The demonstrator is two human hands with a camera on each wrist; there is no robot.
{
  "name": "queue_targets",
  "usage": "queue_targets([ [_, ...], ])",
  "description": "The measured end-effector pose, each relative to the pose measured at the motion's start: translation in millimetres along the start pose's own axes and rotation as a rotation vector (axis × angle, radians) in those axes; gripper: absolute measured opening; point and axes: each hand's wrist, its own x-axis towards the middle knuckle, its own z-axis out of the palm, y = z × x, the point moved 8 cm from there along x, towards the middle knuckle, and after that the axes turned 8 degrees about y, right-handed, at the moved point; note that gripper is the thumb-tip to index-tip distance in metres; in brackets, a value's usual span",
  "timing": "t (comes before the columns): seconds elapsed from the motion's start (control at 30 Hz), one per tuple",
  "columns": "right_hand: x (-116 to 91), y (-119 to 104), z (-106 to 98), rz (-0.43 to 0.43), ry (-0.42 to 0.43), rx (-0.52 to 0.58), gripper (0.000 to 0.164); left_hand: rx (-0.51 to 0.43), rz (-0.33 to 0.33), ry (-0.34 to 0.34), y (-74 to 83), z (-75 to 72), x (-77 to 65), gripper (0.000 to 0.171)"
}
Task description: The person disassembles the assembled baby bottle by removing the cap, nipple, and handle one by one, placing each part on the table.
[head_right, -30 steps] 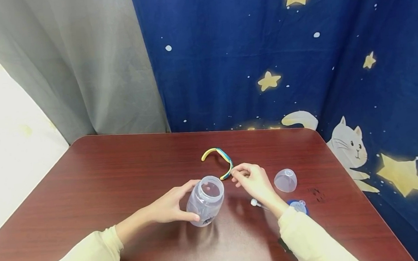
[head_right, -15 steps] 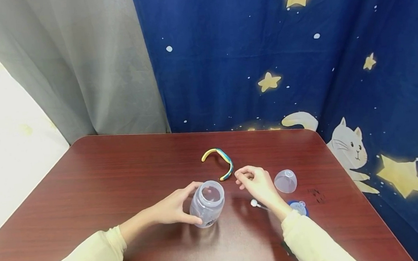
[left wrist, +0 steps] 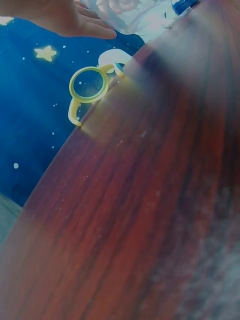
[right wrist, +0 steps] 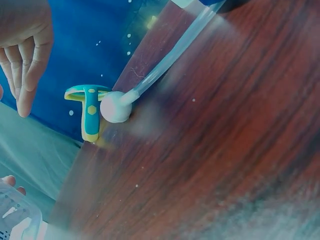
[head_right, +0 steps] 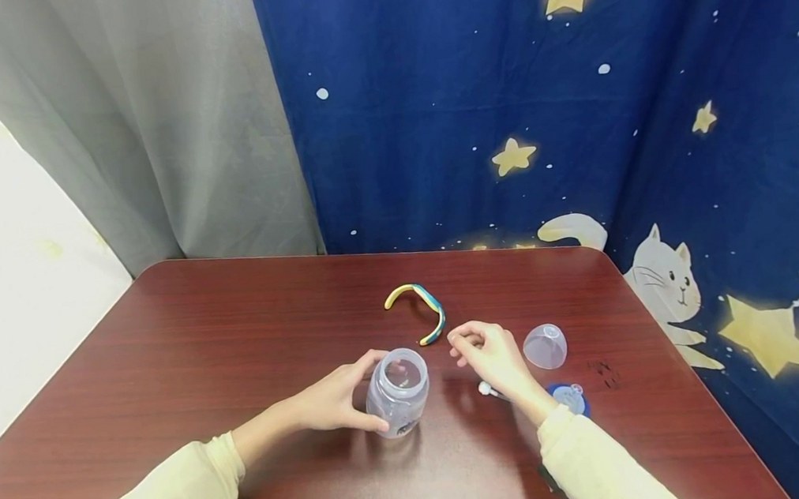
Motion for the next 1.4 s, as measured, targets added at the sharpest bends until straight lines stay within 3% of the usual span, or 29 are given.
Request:
queue_targets([
  [0.37, -2, 2, 4, -0.028, -0.007, 0.002, 0.017, -0.059, 0.012, -0.029, -37.0, 16.7, 0.5, 0.073],
  [0.63, -3, 2, 6, -0.037, -0.023, 0.016, 0.015, -0.09, 0.013, -0.044, -37.7, 17.9, 0.0, 0.072],
  [1.27, -6, 0, 2, -0.057, 0.001, 0.007, 0.013, -0.034, -0.018, -0.036, -48.4, 16.5, 3.2, 0.073],
  [1.4, -5, -1, -1, -0.069, 0.017, -0.028, 0.013, -0.023, -0.022, -0.034, -43.2, 14.4, 3.5, 0.072],
])
